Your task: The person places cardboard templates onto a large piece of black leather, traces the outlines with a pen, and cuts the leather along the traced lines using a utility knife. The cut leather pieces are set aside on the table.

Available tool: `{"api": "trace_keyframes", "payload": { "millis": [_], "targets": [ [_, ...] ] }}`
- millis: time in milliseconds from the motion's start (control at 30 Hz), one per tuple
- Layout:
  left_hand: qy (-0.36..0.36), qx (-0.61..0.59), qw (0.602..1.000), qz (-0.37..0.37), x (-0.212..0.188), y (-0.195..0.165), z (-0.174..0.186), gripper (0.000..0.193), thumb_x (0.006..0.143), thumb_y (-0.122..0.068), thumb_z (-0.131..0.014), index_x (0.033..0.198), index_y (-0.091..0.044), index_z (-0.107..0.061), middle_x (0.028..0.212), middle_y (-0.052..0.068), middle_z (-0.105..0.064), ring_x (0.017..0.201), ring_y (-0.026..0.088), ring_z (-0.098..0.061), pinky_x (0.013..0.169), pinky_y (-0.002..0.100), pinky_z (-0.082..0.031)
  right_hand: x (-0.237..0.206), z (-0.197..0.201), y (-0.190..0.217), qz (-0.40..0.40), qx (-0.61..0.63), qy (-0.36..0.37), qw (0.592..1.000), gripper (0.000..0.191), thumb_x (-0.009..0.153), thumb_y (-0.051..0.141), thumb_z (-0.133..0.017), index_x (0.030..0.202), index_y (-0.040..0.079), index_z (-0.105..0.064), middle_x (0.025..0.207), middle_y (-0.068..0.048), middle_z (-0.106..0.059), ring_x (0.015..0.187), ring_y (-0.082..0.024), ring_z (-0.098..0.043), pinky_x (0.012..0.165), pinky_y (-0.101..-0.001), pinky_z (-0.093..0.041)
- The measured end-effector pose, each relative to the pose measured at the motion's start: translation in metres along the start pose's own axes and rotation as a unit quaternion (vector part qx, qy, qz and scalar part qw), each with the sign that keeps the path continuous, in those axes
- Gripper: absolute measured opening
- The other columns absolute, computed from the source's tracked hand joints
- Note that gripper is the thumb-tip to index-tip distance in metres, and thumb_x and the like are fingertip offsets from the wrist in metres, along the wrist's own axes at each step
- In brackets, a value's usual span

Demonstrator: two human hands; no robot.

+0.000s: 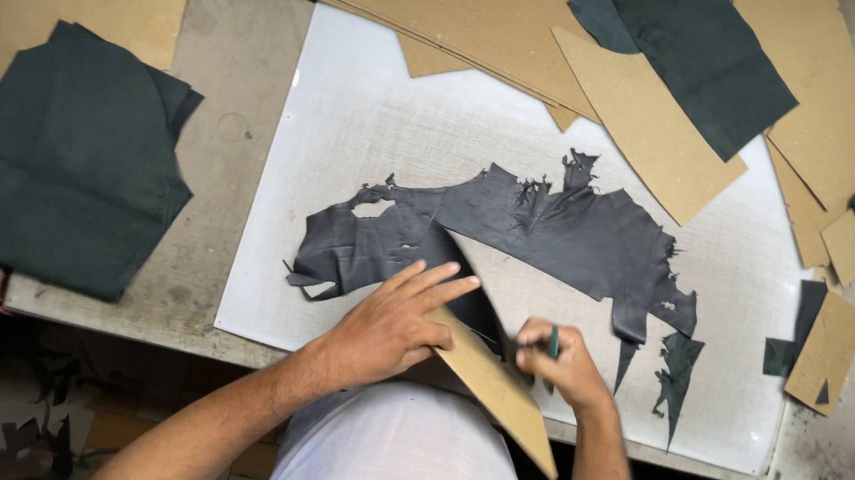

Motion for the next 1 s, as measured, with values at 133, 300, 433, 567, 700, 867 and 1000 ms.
{"api": "trace_keyframes", "payload": {
  "millis": [133, 300, 433, 567, 700, 867, 1000],
  "targets": [
    [-0.012, 0.022, 0.994, -0.105, 0.010, 0.002, 0.022, 0.010, 0.101, -0.021, -0.075, 0.108, -0.027, -0.078, 0.120, -0.012, -0.073, 0.116, 0.006, -0.068, 0.114, 0.042, -0.051, -0.036, -0.003, 0.045, 0.140, 0.082, 0.216, 0.963, 0.033, 0.082, 0.018, -0.081, 0.111, 0.001, -0.082, 0.078, 0.000, -0.063, 0.065, -0.009, -0.051, 0.054, -0.0240, -0.040],
    [-0.230, 0.271, 0.931, -0.079, 0.011, 0.050, 0.103, 0.006, 0.104, -0.020, -0.075, 0.109, -0.023, -0.076, 0.121, -0.002, -0.077, 0.112, 0.018, -0.071, 0.094, 0.040, -0.048, -0.034, 0.088, 0.033, 0.052, -0.059, -0.256, 0.964, 0.030, 0.095, 0.016, -0.072, 0.120, 0.000, -0.075, 0.081, 0.002, -0.060, 0.068, -0.004, -0.047, 0.061, -0.0184, -0.038],
    [-0.253, 0.287, 0.910, 0.160, -0.020, 0.124, 0.141, 0.025, 0.090, -0.019, -0.074, 0.114, -0.015, -0.076, 0.114, 0.008, -0.073, 0.110, 0.026, -0.068, 0.096, 0.047, -0.048, -0.033, 0.050, 0.021, 0.074, -0.185, -0.272, 0.941, 0.029, 0.096, 0.017, -0.074, 0.123, 0.006, -0.077, 0.086, -0.002, -0.064, 0.077, -0.006, -0.055, 0.071, -0.0199, -0.044],
    [-0.034, 0.162, 0.839, 0.519, -0.098, 0.194, 0.095, 0.048, 0.085, -0.049, -0.080, 0.100, -0.003, -0.073, 0.103, 0.016, -0.068, 0.100, 0.032, -0.064, 0.091, 0.051, -0.047, -0.035, -0.030, -0.003, 0.147, -0.384, -0.242, 0.879, 0.048, 0.071, 0.016, -0.086, 0.116, 0.004, -0.077, 0.092, -0.005, -0.070, 0.077, -0.010, -0.061, 0.066, -0.0237, -0.049],
    [-0.062, 0.091, 0.913, 0.393, -0.088, 0.133, 0.031, 0.039, 0.088, -0.042, -0.076, 0.095, -0.004, -0.076, 0.097, 0.013, -0.067, 0.096, 0.033, -0.064, 0.084, 0.046, -0.052, -0.032, -0.046, -0.044, 0.122, -0.208, -0.213, 0.947, 0.024, 0.083, 0.011, -0.082, 0.106, 0.005, -0.079, 0.084, -0.001, -0.071, 0.069, -0.006, -0.059, 0.062, -0.0218, -0.048],
    [0.137, -0.260, 0.956, 0.023, -0.015, -0.009, -0.079, 0.045, 0.082, -0.041, -0.084, 0.107, -0.005, -0.078, 0.117, 0.013, -0.071, 0.112, 0.032, -0.063, 0.089, 0.044, -0.051, -0.030, -0.028, -0.081, -0.055, 0.140, -0.127, 0.981, 0.013, 0.082, 0.011, -0.082, 0.092, 0.005, -0.075, 0.076, 0.000, -0.067, 0.052, -0.008, -0.047, 0.045, -0.0241, -0.035],
    [0.122, -0.202, 0.959, 0.159, 0.016, 0.032, -0.066, 0.029, 0.088, -0.042, -0.074, 0.100, -0.016, -0.080, 0.103, 0.004, -0.080, 0.090, 0.017, -0.077, 0.082, 0.033, -0.060, -0.068, 0.006, -0.075, -0.159, -0.052, -0.074, 0.983, 0.012, 0.077, 0.008, -0.085, 0.085, 0.006, -0.076, 0.077, -0.002, -0.074, 0.071, -0.011, -0.063, 0.068, -0.0289, -0.051]
  ]
}}
Point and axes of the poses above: each hand's wrist, its own x-axis towards the middle knuckle, its own z-axis out of the back of the hand, y = z × x, the point moved 9 cm from there along x, towards the middle knuckle
